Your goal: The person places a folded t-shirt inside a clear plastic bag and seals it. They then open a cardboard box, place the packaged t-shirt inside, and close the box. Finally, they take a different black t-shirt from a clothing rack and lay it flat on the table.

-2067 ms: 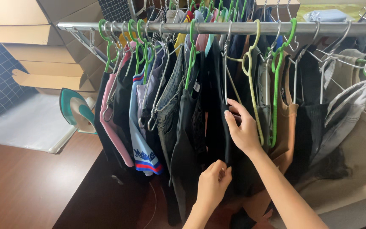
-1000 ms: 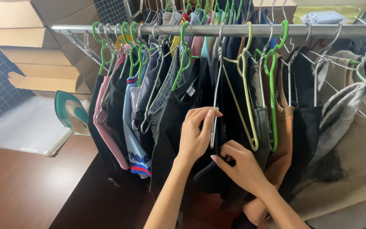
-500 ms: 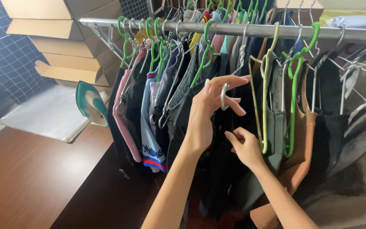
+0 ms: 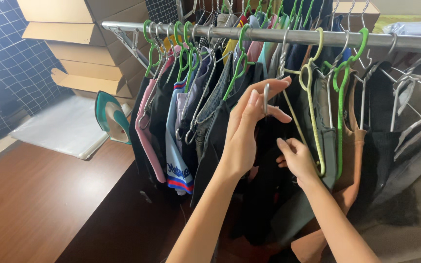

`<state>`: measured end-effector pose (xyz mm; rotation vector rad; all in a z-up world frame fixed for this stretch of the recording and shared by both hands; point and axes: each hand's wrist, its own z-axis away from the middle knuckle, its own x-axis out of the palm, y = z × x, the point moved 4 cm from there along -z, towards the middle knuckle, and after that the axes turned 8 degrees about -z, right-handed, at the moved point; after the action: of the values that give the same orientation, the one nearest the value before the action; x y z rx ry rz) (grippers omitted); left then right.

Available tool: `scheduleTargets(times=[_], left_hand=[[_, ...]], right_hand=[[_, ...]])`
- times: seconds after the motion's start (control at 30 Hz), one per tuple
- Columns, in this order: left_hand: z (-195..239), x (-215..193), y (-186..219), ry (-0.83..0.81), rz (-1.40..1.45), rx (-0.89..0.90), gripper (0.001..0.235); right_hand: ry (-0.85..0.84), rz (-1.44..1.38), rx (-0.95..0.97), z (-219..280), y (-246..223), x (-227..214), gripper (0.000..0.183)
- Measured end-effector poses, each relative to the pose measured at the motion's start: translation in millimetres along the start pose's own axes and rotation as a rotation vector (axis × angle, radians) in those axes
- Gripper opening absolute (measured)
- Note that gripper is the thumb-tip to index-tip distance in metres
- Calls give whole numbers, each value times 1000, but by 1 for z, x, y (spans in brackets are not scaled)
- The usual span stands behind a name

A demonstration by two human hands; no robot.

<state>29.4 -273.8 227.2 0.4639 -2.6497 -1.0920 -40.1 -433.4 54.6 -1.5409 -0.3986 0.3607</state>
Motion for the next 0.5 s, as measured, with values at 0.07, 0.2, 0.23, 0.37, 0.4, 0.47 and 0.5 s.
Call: scheduleTargets(times=[0.07,0.2,0.23,0.37,0.4,0.47,0.5], left_hand=[[2,5,2,2,-30,-7,41],[4,14,2,-5,-87,-10,45],[5,15,2,-6,-87,-12,45],[4,19,7,-6,-70,36,45],[4,19,8,-14,-56,43,46],[6,19,6,-5,-79,14,45],[7,18,4,5,-103,-16,46]], right_hand=[[-37,54,6,-3,17,0,29],[-57,133,46,-7,36,-1,33],[-55,132,48,-11,44,-2,33],[-36,61,27,-32,78,-7,32],[-40,62,29,-37,88,-8,31],[-30,68,40,-13,61,-6,32],[-21,75,51,0,49,-5,34]])
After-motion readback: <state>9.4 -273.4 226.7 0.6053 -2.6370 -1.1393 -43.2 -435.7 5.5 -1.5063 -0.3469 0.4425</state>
